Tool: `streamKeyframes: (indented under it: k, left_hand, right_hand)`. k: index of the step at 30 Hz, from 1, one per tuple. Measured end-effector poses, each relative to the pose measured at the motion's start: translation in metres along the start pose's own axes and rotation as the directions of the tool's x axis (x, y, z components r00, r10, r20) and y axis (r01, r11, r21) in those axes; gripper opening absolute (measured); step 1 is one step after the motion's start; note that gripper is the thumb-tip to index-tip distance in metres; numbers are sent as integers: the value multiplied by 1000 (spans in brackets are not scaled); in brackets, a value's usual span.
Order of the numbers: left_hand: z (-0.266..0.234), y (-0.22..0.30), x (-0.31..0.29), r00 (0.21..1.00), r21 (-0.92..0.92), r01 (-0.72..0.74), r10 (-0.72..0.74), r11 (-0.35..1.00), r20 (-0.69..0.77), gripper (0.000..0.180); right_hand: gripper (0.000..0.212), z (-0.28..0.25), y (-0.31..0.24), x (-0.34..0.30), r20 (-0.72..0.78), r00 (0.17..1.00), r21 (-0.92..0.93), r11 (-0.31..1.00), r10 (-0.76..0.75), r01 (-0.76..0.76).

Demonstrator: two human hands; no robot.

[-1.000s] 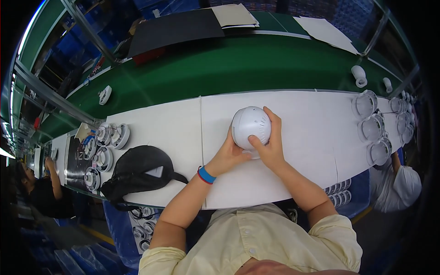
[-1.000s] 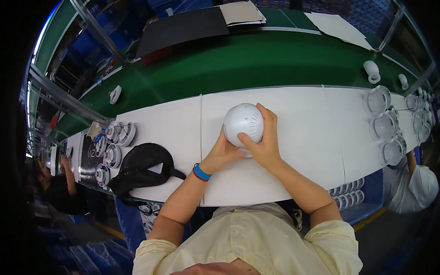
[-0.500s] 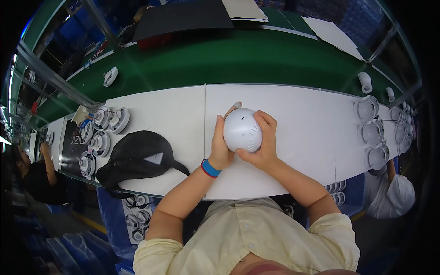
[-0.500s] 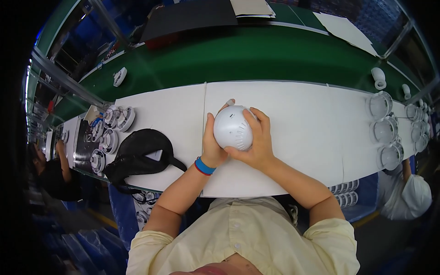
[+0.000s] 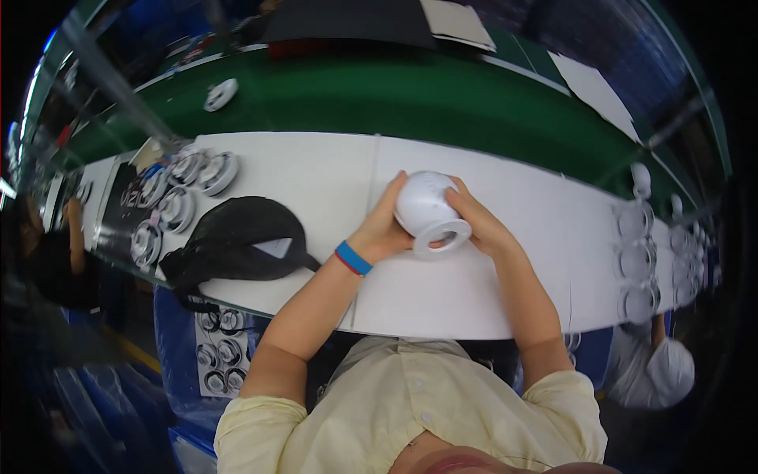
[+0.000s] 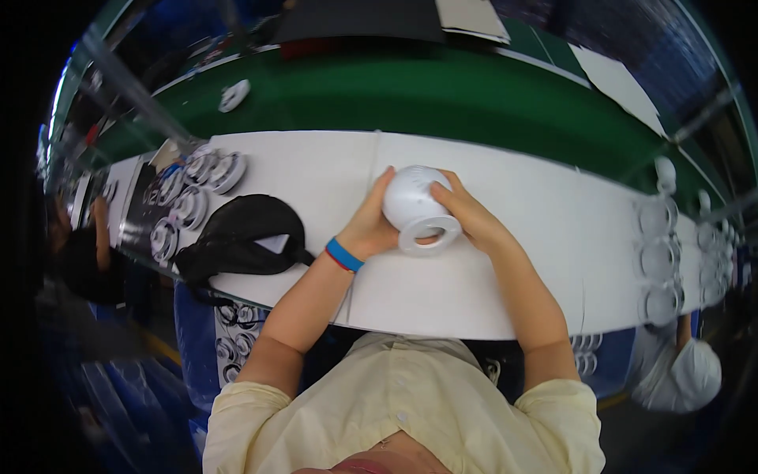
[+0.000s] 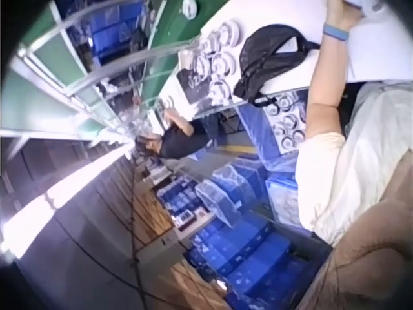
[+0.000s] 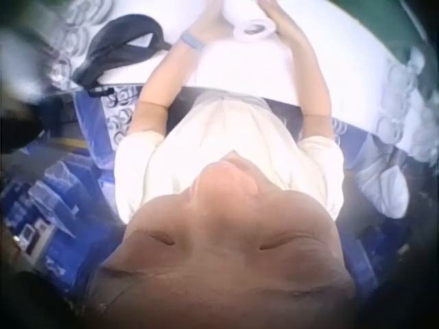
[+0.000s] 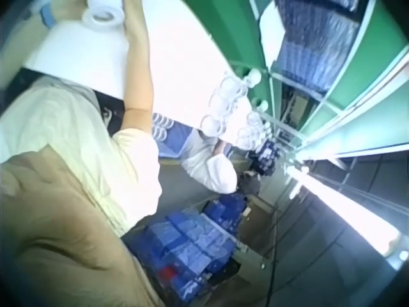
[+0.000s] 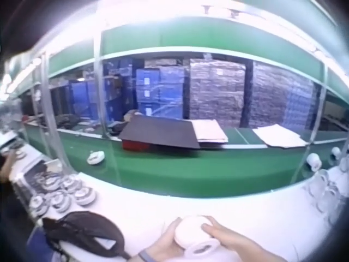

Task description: Manually assemble circular electronic components by placing a metal internal ring into a white plastic housing and snapping them together.

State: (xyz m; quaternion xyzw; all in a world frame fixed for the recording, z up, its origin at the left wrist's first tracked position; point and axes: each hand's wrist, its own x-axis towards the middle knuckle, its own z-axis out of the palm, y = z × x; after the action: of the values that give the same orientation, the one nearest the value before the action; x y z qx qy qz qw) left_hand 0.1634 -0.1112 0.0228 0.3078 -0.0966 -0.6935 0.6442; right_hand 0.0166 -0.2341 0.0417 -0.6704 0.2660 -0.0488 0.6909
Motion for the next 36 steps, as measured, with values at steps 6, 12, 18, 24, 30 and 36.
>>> streamKeyframes:
  k: [6,12,18,24,30,36]
  left_hand:
    - [-38,-18,37,965,334,-65,144,940,-218,68]
    - [-63,-60,59,592,891,-454,751,11,292,32]
    - [-48,-55,52,670,897,-442,657,-20,345,22]
    - [-44,-50,47,720,897,-441,612,38,328,18]
    - [-44,-66,48,691,882,-468,600,-56,404,11]
    - [-37,-59,35,731,868,-483,493,-113,472,15]
  right_hand:
    - [77,-32,38,41,-281,959,374,915,-45,153]
    - [57,-135,17,151,-628,746,221,868,-222,444]
    - [68,-224,32,196,-790,582,96,899,-192,426]
    - [96,-250,28,190,-822,553,-56,986,-135,158]
    - [77,-201,107,116,-693,163,-721,674,-702,-162]
    - [49,-56,88,28,-570,458,-741,667,-682,72]
